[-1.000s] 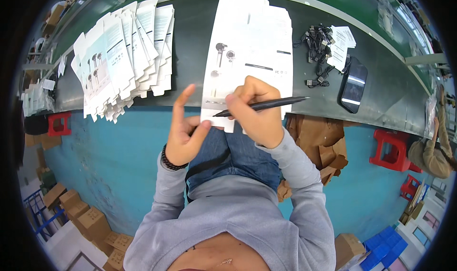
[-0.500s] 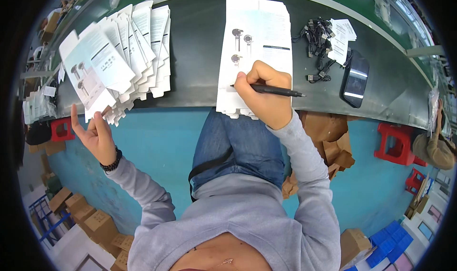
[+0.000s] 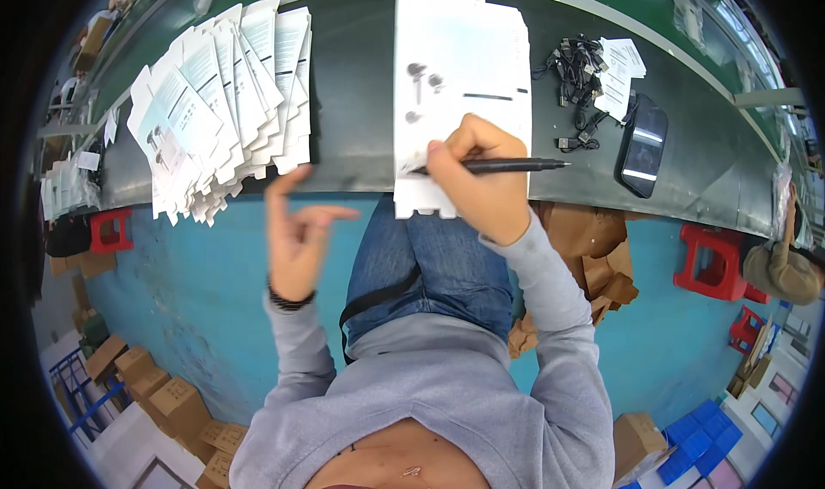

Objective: Marking product packaging boxes with a pen on an electronics factory assembly line.

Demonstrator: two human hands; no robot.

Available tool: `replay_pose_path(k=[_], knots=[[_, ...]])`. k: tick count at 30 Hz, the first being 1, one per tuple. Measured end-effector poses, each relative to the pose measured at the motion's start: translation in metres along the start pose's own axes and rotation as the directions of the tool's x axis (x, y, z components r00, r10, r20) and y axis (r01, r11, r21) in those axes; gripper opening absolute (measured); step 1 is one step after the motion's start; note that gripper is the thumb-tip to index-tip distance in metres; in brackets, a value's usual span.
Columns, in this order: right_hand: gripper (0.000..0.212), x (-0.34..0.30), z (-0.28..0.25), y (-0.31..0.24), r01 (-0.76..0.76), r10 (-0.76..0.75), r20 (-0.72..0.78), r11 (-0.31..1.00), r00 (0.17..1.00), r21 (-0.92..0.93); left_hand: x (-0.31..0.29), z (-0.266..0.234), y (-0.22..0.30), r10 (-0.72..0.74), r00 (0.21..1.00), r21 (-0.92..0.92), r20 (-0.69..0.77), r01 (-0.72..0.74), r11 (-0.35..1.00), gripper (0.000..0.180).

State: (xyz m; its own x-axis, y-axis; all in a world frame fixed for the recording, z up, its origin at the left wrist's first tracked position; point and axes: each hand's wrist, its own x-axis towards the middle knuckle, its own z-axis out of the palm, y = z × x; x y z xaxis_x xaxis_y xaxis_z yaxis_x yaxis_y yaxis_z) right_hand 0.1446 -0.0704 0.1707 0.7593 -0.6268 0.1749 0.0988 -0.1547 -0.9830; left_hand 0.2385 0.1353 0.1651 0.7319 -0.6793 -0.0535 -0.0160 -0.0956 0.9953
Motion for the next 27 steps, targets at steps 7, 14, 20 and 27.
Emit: replay_pose_path(k=[7,14,20,27], knots=[[0.024,-0.011,0.004,-0.017,0.074,-0.063,-0.046,0.941,0.997,0.331,-0.004,0.017,0.007,0.131,0.991,-0.127,-0.017,-0.133,0.983,0.063],[0.027,0.01,-0.014,0.004,0.119,-0.113,0.035,0.947,0.993,-0.298,0.005,-0.076,0.049,0.31,0.888,0.216,-0.341,-0.247,0.945,0.063],[0.025,0.007,-0.01,0.007,0.109,-0.092,0.07,0.947,0.993,-0.303,0.024,-0.114,0.049,0.485,0.689,0.646,-0.538,-0.032,0.763,0.052],[0.024,0.009,-0.009,0.006,0.118,-0.087,0.11,0.938,0.99,-0.325,0.018,-0.11,0.026,0.609,0.483,0.753,-0.629,0.184,0.631,0.041]])
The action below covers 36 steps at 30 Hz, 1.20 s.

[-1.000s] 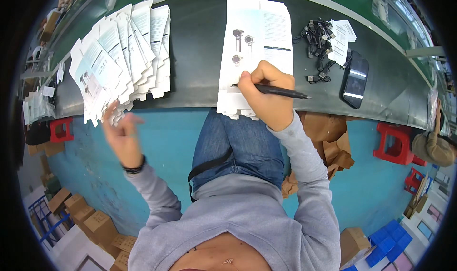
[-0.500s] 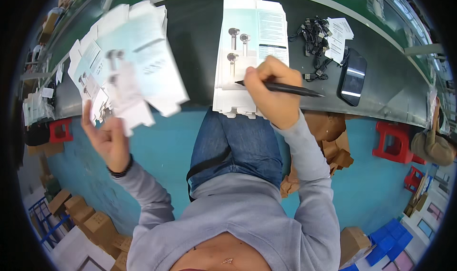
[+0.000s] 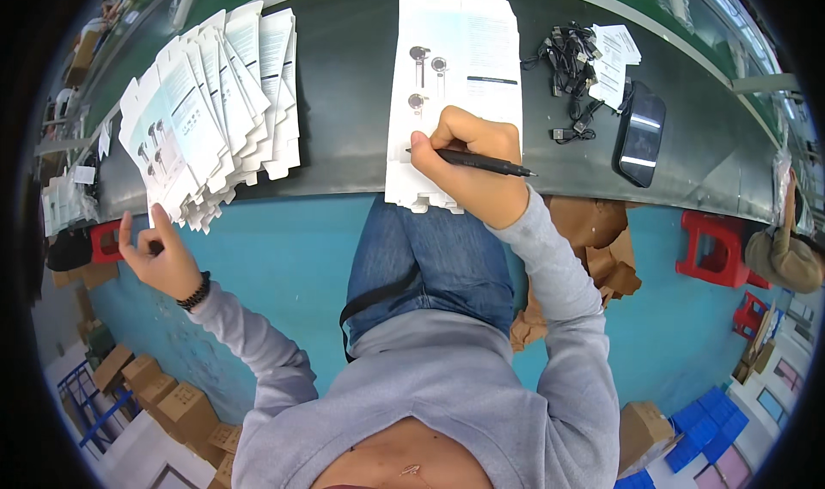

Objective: Marking product packaging boxes with a pen on an electronics factory assembly line.

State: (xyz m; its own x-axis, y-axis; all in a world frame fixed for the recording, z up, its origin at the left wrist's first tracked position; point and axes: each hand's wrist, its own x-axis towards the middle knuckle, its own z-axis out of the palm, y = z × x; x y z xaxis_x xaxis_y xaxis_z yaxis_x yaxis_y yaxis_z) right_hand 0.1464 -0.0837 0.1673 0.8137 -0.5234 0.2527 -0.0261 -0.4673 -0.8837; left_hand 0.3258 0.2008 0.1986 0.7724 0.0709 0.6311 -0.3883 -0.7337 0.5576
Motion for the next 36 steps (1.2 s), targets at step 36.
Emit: replay_pose_path(k=[36], knots=[[0.024,-0.002,0.013,-0.001,0.011,-0.01,-0.092,1.0,0.996,0.004,0.028,-0.005,0.01,-0.031,0.989,0.005,0.147,0.031,1.0,0.061]])
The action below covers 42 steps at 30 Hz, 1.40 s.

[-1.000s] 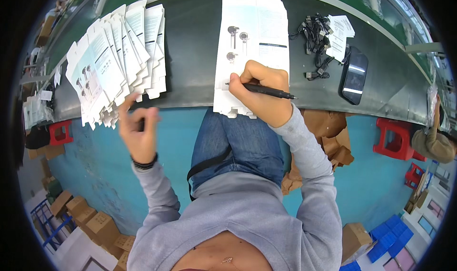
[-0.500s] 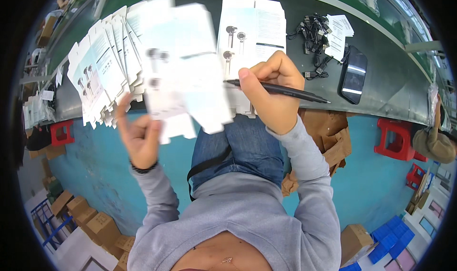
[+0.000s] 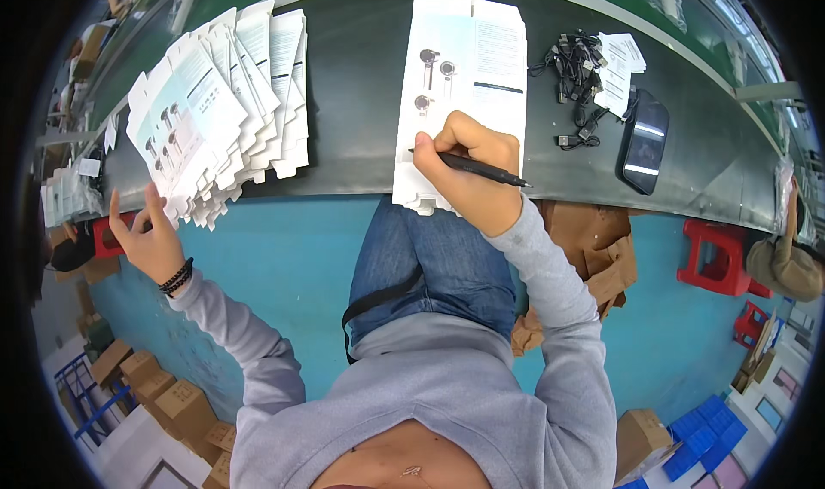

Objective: Marking product packaging boxes with a pen on an electronics factory assembly line.

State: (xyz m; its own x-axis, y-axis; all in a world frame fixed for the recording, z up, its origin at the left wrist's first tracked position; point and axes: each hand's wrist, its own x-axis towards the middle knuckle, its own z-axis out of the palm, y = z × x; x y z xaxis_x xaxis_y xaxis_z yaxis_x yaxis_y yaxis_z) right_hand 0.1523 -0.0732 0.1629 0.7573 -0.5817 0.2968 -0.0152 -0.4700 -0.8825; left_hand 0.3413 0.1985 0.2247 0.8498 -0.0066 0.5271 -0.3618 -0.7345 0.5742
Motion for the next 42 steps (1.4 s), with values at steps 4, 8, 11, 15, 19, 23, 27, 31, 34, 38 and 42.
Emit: replay_pose_path(k=[4,8,11,15,19,23,27,31,34,38,42], knots=[[0.024,0.0,0.0,-0.001,0.039,-0.039,-0.006,0.998,0.999,-0.058,-0.024,0.007,0.0,-0.032,0.999,-0.217,0.021,0.036,0.976,0.048],[0.023,-0.002,-0.002,0.0,-0.002,-0.001,-0.044,0.997,0.999,-0.083,-0.077,0.029,0.035,0.122,0.831,-0.481,0.542,0.189,0.856,0.045],[0.023,-0.005,-0.002,-0.002,-0.104,0.107,-0.024,0.988,0.994,0.116,-0.119,0.06,0.053,0.308,0.635,-0.634,0.709,0.381,0.673,0.054],[0.023,-0.016,0.003,-0.016,-0.216,0.099,0.281,0.88,0.955,0.423,-0.135,0.064,0.068,0.343,0.4,-0.526,0.85,0.689,0.499,0.067],[0.023,-0.013,-0.002,-0.025,-0.037,0.048,0.0,0.771,0.999,0.636,-0.129,0.044,0.061,0.319,0.564,-0.644,0.762,0.613,0.457,0.069],[0.024,-0.003,-0.013,-0.014,-0.012,0.058,-0.096,0.908,0.994,0.419,-0.089,0.016,0.048,0.233,0.783,-0.706,0.576,0.333,0.625,0.07],[0.025,-0.001,-0.005,0.002,-0.038,0.039,-0.029,0.998,0.999,0.055,-0.037,0.0,0.032,0.188,0.851,-0.644,0.49,0.208,0.736,0.07],[0.025,-0.001,-0.002,-0.001,-0.053,0.054,-0.041,0.998,0.998,0.021,-0.013,0.003,0.016,0.103,0.937,-0.515,0.335,0.09,0.852,0.067],[0.024,0.001,0.002,-0.001,-0.027,0.027,-0.03,1.0,0.999,0.016,-0.009,0.01,0.003,0.104,0.979,-0.381,0.175,-0.03,0.924,0.061],[0.024,0.0,0.002,-0.001,0.003,-0.003,-0.019,1.0,1.0,-0.012,-0.018,0.013,0.006,0.058,0.998,-0.306,0.026,-0.047,0.951,0.055],[0.024,0.0,0.002,-0.004,0.022,-0.023,-0.031,0.999,0.999,-0.044,-0.051,0.019,0.023,0.083,0.993,-0.454,-0.083,-0.112,0.884,0.047]])
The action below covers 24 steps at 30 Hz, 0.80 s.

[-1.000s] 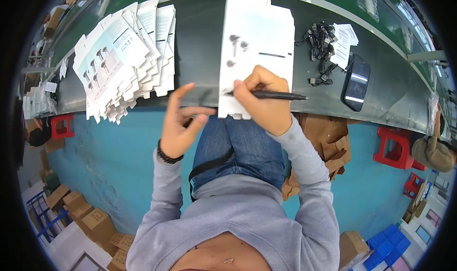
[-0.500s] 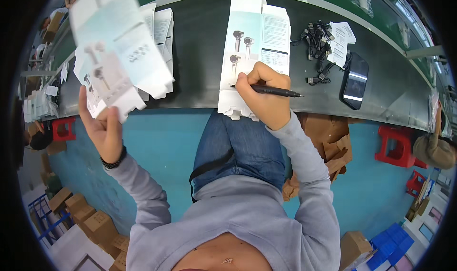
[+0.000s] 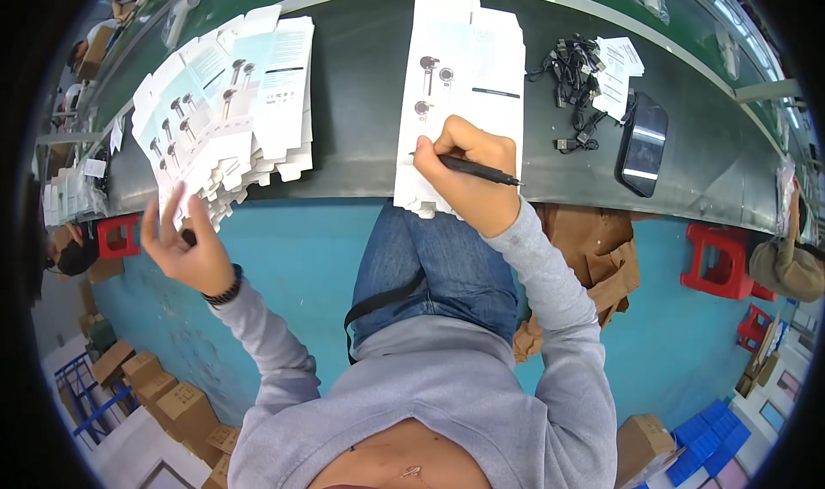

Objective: Marking product packaging boxes with a pen on an electronics factory assembly line.

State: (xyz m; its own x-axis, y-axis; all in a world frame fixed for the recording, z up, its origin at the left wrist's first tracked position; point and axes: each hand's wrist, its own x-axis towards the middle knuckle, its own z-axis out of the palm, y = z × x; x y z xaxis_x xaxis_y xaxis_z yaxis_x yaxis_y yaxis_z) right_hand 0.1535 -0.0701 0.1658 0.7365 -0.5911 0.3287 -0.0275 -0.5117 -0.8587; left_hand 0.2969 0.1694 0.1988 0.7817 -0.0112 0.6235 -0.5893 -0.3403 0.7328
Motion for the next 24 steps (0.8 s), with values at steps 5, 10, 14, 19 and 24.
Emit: replay_pose_path(k=[5,10,14,19,24], knots=[[0.023,-0.002,-0.005,-0.001,-0.187,0.175,0.069,0.939,0.982,0.289,-0.056,0.044,0.034,-0.21,0.696,-0.213,0.686,0.469,0.857,0.051],[0.023,-0.011,0.003,-0.01,-0.263,0.149,0.262,0.834,0.954,0.484,-0.079,0.065,0.042,-0.174,0.516,-0.246,0.839,0.645,0.723,0.058],[0.021,-0.01,-0.007,-0.009,-0.067,0.041,0.056,0.76,0.998,0.646,-0.064,0.044,0.047,-0.161,0.623,-0.31,0.765,0.576,0.757,0.061],[0.02,0.002,-0.017,-0.016,-0.021,0.15,-0.172,0.808,0.974,0.589,-0.01,0.006,0.038,-0.26,0.81,-0.328,0.525,0.475,0.816,0.066],[0.02,-0.003,-0.001,-0.012,-0.07,0.073,0.01,0.894,0.997,0.442,0.032,-0.009,-0.003,-0.112,0.958,0.026,0.263,0.109,0.994,0.061]])
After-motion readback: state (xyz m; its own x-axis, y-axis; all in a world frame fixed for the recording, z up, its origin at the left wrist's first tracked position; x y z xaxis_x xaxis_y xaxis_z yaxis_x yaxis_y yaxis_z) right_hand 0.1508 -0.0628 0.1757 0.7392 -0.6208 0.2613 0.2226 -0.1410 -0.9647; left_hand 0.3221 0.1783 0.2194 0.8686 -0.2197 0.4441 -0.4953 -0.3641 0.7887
